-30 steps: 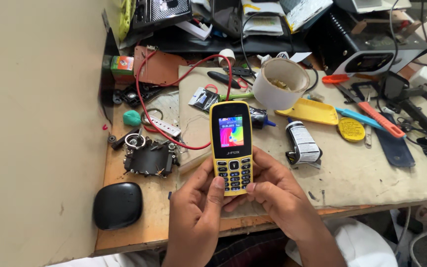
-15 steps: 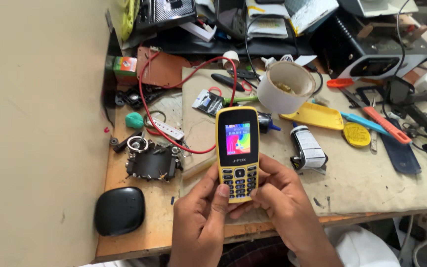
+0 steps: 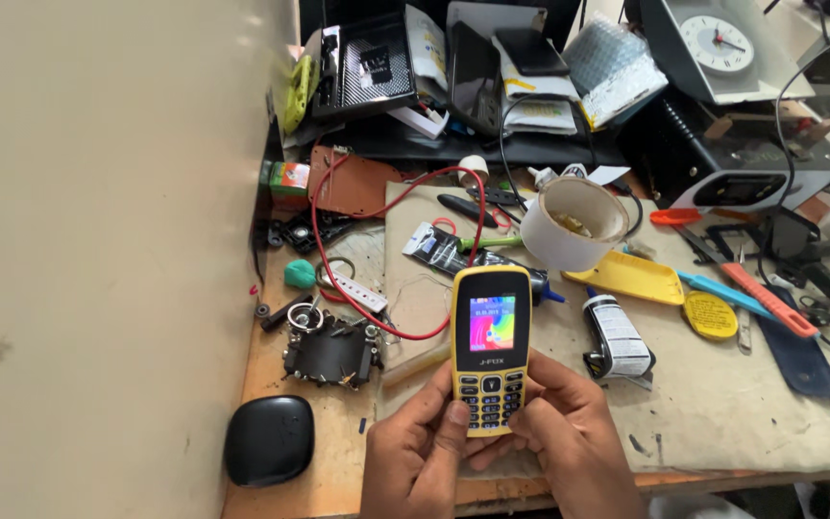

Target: The person repairs a feature phone at a cluttered workbench. They apply adhesive from a tube to the phone, press the keypad buttons to test it, pry open the yellow housing, and separate the keypad and internal components from the case.

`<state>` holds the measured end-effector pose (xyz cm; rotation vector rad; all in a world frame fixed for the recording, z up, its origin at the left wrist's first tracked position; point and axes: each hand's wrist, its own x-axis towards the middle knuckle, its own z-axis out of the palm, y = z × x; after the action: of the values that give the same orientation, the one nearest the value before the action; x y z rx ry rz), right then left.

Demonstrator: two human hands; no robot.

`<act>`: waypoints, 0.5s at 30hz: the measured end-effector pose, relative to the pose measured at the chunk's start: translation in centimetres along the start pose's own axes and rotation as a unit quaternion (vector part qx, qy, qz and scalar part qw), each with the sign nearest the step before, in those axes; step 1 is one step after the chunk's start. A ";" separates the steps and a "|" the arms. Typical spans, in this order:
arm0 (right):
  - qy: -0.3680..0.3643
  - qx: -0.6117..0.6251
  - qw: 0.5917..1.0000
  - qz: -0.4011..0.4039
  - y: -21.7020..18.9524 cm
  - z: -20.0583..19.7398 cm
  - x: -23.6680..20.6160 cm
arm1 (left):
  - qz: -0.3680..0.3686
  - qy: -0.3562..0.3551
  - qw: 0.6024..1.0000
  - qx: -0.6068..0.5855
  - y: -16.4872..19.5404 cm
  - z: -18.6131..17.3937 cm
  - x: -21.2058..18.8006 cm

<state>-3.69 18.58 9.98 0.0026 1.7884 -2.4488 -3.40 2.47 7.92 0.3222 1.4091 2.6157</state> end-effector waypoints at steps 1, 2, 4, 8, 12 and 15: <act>0.010 0.003 1.000 0.004 0.1 -0.1 0.1 | -0.006 -0.002 1.000 -0.006 0.0 0.0 0.1; 0.020 0.006 1.000 0.008 0.2 -0.1 0.1 | -0.005 -0.003 1.000 -0.003 -0.1 -0.1 0.1; 0.031 0.010 0.999 0.011 0.3 -0.1 0.2 | -0.001 -0.005 1.000 0.003 -0.1 -0.1 0.2; 0.041 0.011 0.999 0.004 0.3 0.2 0.2 | -0.006 -0.002 1.000 -0.012 -0.2 0.0 0.1; 0.064 -0.003 0.998 0.001 0.0 0.7 0.0 | -0.009 0.004 1.000 -0.010 -0.2 0.1 0.0; 0.065 -0.010 0.998 0.003 -0.2 1.0 0.0 | -0.010 0.006 1.000 -0.012 -0.1 0.2 0.0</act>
<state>-3.67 17.73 10.49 0.1698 1.8621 -2.4795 -3.33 2.72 7.93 0.2881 1.3768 2.6219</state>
